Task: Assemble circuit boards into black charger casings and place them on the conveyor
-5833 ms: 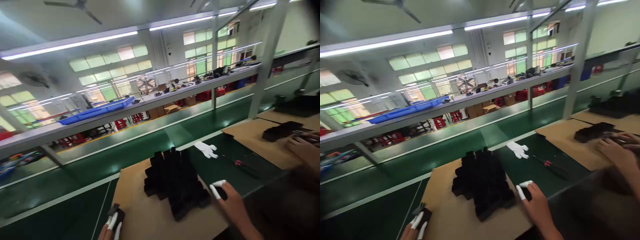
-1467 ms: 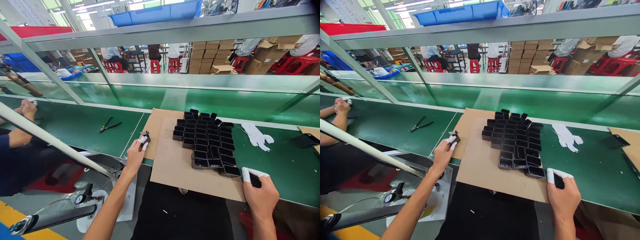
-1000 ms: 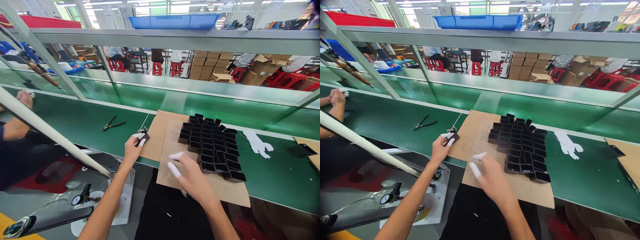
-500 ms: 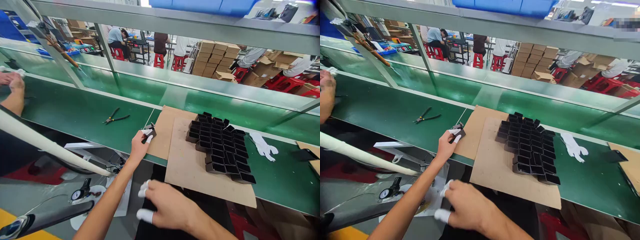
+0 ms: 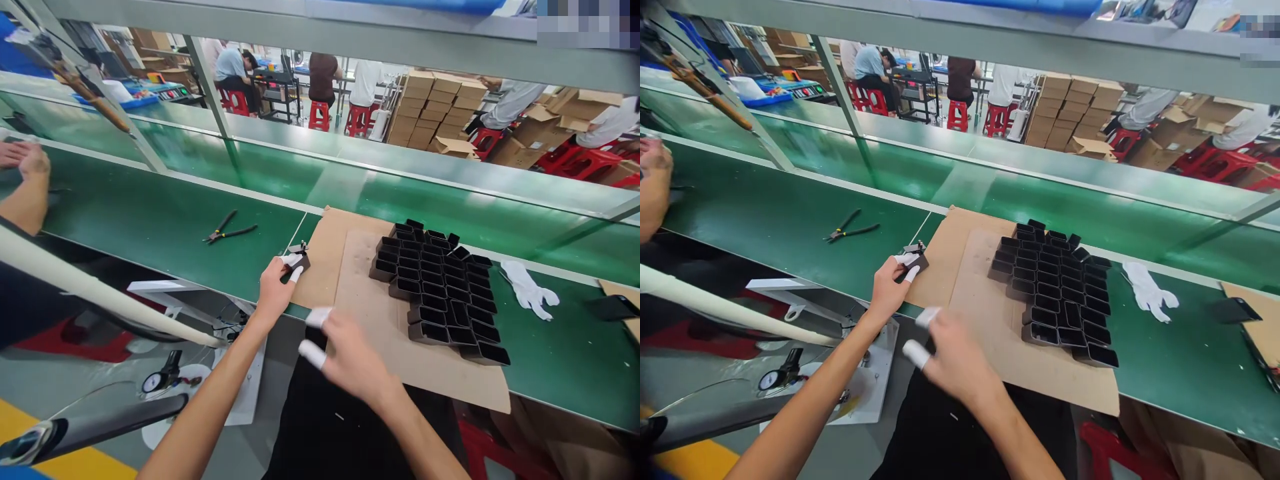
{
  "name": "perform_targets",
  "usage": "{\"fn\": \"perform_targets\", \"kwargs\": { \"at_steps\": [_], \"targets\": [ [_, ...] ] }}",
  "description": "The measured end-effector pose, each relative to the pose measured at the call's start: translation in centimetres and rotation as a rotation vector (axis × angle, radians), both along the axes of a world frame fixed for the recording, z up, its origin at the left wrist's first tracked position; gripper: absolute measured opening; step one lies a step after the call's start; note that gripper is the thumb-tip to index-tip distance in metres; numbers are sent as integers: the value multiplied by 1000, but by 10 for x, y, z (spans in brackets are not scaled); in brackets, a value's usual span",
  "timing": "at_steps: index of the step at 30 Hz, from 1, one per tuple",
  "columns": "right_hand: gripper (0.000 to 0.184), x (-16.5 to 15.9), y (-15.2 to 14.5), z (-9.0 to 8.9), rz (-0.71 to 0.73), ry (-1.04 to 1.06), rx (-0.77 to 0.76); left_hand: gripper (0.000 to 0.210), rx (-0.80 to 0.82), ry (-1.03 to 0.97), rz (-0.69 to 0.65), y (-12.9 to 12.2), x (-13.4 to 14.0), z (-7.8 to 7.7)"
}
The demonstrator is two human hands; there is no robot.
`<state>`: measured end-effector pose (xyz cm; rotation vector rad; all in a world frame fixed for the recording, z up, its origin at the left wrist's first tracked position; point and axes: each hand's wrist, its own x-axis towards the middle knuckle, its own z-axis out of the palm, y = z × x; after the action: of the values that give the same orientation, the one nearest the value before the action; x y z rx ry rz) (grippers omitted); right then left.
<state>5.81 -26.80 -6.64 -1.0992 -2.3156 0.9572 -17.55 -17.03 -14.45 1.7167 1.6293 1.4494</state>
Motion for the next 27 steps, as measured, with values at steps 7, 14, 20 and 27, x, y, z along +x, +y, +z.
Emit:
{"fn": "perform_targets", "kwargs": {
  "at_steps": [7,14,20,27],
  "targets": [
    [45,-14,0,-12,244,7,23,16,14,133,30,-2,6,8],
    [58,-10,-87,-52,453,99,-162,26,11,276,79,-10,11,7],
    [64,23,-99,-89,223,162,-124,21,30,267,75,-12,17,18],
    [48,15,-92,-130,185,172,-23,30,63,137,-52,-8,46,42]
  ]
}}
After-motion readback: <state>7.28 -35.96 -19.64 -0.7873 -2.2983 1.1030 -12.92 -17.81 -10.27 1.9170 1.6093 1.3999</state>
